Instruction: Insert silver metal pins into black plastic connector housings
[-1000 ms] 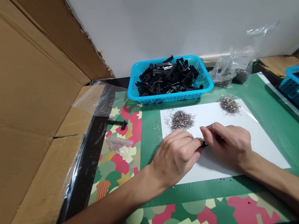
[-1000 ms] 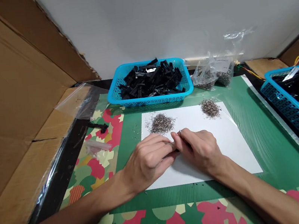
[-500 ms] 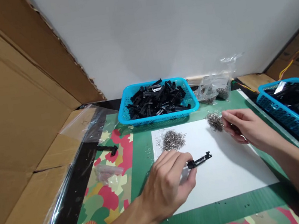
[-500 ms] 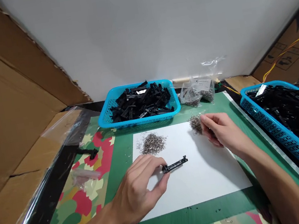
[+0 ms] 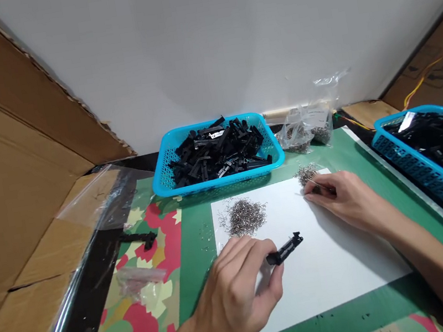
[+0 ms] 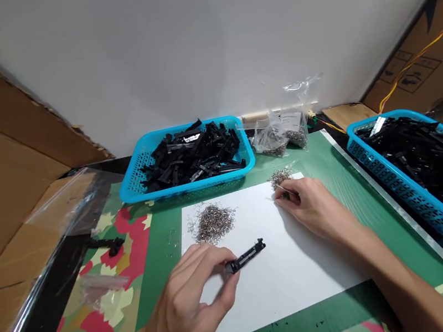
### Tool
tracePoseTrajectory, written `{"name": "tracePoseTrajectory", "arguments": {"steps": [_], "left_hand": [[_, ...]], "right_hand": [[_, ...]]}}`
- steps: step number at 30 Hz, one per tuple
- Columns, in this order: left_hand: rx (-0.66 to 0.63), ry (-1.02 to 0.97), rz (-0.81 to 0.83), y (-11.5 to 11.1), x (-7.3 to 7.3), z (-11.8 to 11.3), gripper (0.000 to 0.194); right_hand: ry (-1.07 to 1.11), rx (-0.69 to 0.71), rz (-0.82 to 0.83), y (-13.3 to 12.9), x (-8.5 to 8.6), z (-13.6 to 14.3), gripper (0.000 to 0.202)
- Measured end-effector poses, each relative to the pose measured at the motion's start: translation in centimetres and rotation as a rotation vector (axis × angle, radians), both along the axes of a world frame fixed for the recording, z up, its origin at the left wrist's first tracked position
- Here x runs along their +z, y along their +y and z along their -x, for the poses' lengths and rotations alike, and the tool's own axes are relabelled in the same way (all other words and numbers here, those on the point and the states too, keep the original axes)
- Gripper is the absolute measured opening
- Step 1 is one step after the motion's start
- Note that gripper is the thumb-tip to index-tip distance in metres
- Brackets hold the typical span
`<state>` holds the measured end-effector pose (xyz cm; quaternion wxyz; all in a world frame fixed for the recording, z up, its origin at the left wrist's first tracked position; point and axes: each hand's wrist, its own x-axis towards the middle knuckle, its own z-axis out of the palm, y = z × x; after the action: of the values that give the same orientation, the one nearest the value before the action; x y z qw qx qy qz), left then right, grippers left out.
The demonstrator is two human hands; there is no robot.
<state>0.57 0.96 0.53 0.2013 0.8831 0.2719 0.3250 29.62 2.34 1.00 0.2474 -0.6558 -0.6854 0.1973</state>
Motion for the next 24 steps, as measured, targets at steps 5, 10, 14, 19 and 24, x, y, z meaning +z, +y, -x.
{"name": "tracePoseTrajectory", "arguments": {"steps": [5,10,14,19,24], "left_hand": [[-0.012,0.008,0.009,0.0,0.0,0.0,0.019],[-0.02,0.035,0.027,0.0,0.2,0.1,0.019],[-0.021,0.032,0.034,0.0,0.2,0.1,0.018],[-0.014,0.019,0.03,0.0,0.0,0.1,0.018],[-0.007,0.016,0.014,0.1,0.0,0.1,0.016]], "right_hand": [[0.021,0.063,0.083,-0.2,-0.3,-0.3,0.019],[0.044,0.185,0.215,-0.9,1.1,0.2,0.023],[0.189,0.226,0.278,-1.4,2.3,0.1,0.032],[0.294,0.112,0.254,-1.3,1.9,-1.1,0.034],[0.171,0.158,0.356,-1.0,1.8,-1.1,0.024]]}}
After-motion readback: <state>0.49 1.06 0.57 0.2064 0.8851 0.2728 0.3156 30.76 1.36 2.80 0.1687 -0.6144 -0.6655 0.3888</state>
